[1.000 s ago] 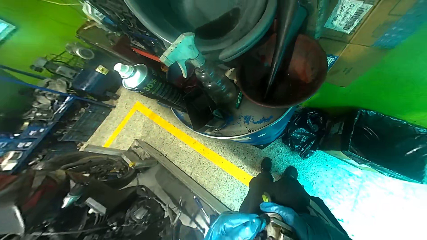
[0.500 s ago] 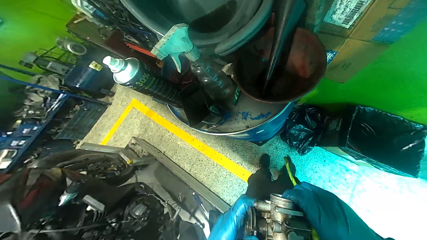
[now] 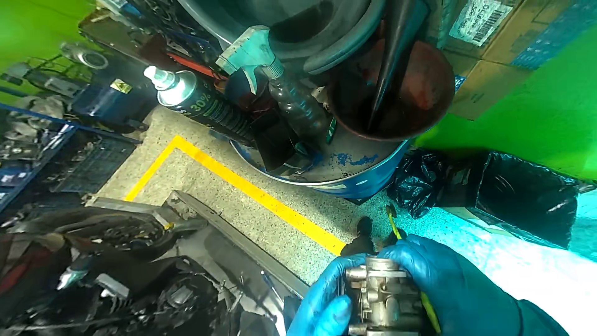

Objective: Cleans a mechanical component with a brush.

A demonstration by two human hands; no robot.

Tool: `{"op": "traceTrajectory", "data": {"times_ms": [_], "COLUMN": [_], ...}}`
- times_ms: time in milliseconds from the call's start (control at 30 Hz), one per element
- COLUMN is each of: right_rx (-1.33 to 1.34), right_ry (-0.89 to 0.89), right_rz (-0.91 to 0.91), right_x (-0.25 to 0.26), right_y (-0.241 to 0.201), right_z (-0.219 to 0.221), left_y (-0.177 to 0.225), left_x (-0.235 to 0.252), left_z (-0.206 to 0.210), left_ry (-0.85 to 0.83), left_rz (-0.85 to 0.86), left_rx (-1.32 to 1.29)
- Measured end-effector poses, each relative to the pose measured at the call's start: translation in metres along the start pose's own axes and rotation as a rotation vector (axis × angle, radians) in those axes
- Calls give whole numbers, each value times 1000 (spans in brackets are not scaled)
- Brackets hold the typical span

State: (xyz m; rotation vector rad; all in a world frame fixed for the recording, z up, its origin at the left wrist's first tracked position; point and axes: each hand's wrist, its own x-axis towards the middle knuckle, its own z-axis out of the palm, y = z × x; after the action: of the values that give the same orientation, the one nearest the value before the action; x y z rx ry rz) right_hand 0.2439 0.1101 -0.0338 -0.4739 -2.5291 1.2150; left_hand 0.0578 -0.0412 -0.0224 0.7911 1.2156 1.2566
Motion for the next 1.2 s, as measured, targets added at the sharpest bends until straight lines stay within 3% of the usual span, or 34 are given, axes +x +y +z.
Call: {"op": "traceTrajectory", "data": {"times_ms": [100,300,600,933,1067,1200], "right_rx": [129,239,362,400,277,421], "right_ry": [-37,-250,-426,-494,-300,282], "right_rz": [44,308,410,395,185,97], "right_x": [4,28,58,80,49,-19], "right_y": [8,12,24,25,29,17], "right_z": [2,4,-2,-5,-1,-14], "left_y": [1,-6,-4,1,-2,1], "left_x": [5,21,35,45,45,55], "left_z": [3,14,11,11,12,-1], "left_ry": [95,426,577,731,812,905], "left_rz": [-49,-304,-573,-604,-587,-547], "left_rx": [10,-13,-432,-538,-521,-531]}}
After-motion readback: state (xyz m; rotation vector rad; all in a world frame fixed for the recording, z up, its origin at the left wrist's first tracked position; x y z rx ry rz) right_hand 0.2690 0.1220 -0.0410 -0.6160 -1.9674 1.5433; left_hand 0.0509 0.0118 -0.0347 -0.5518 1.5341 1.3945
